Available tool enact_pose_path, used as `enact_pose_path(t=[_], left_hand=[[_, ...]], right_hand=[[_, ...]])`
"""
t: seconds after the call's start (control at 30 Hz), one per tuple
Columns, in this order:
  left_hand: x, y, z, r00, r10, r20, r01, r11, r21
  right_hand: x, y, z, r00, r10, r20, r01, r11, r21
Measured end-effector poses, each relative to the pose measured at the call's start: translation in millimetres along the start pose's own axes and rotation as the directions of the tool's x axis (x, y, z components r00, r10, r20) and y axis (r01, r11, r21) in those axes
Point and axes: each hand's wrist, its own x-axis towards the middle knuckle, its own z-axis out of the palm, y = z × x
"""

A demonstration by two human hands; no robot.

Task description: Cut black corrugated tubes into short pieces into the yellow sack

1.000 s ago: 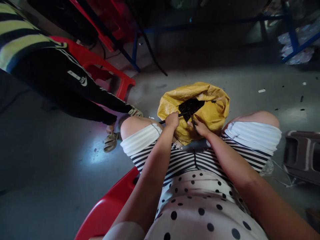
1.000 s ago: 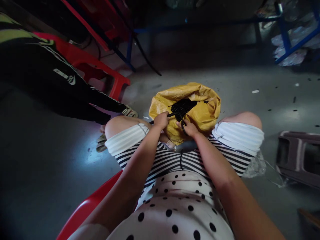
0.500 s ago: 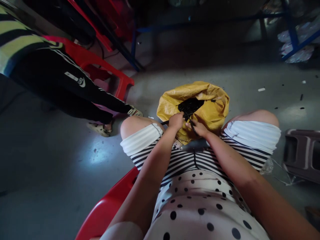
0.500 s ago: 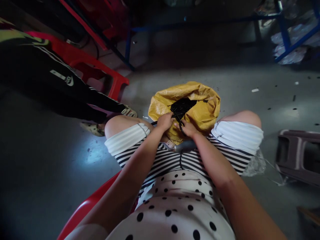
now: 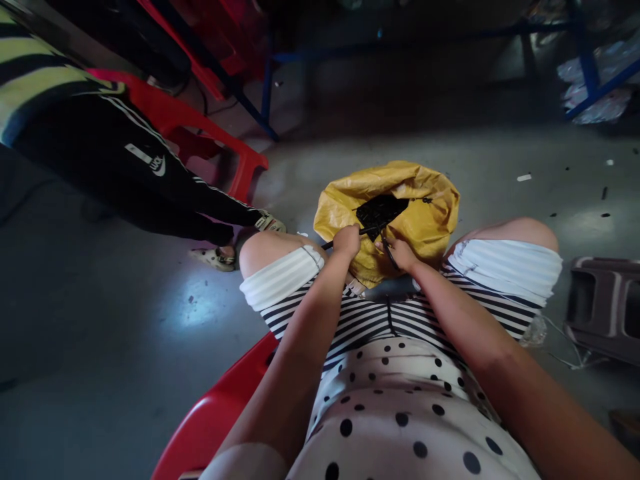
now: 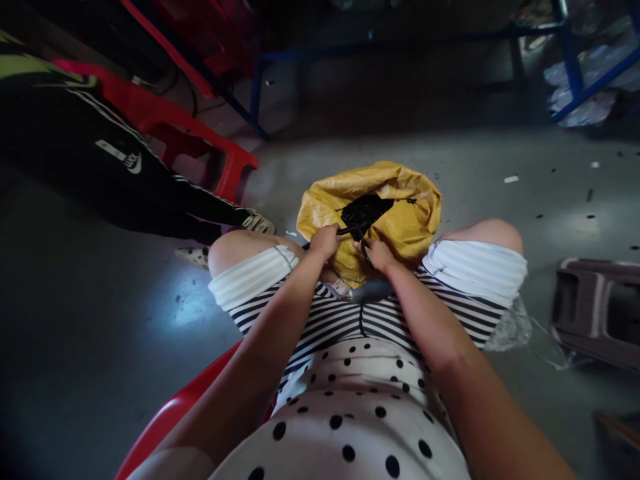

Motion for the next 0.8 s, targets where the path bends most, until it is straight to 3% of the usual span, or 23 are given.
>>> enact_pose_path(t=[0.27, 0.53, 0.8], left_hand=[[-2, 3, -3.0, 1.0, 0.018, 0.025, -0.02, 0.998, 0.062], [-4, 0, -8.3, 0.999, -0.022, -0.028, 0.023, 0.999, 0.027], [0, 0, -3.2, 0.999, -0.001, -0.055, 0.0, 1.0, -0.023]], right_hand=[[-3, -5, -3, 0.997, 0.067, 0.033, -0.066, 0.997, -0.027], [-5, -8, -6, 0.995, 0.099, -0.03, -0.101, 0.992, -0.071], [-9, -11, -5, 0.984, 0.112, 0.142, -0.118, 0.992, 0.035]])
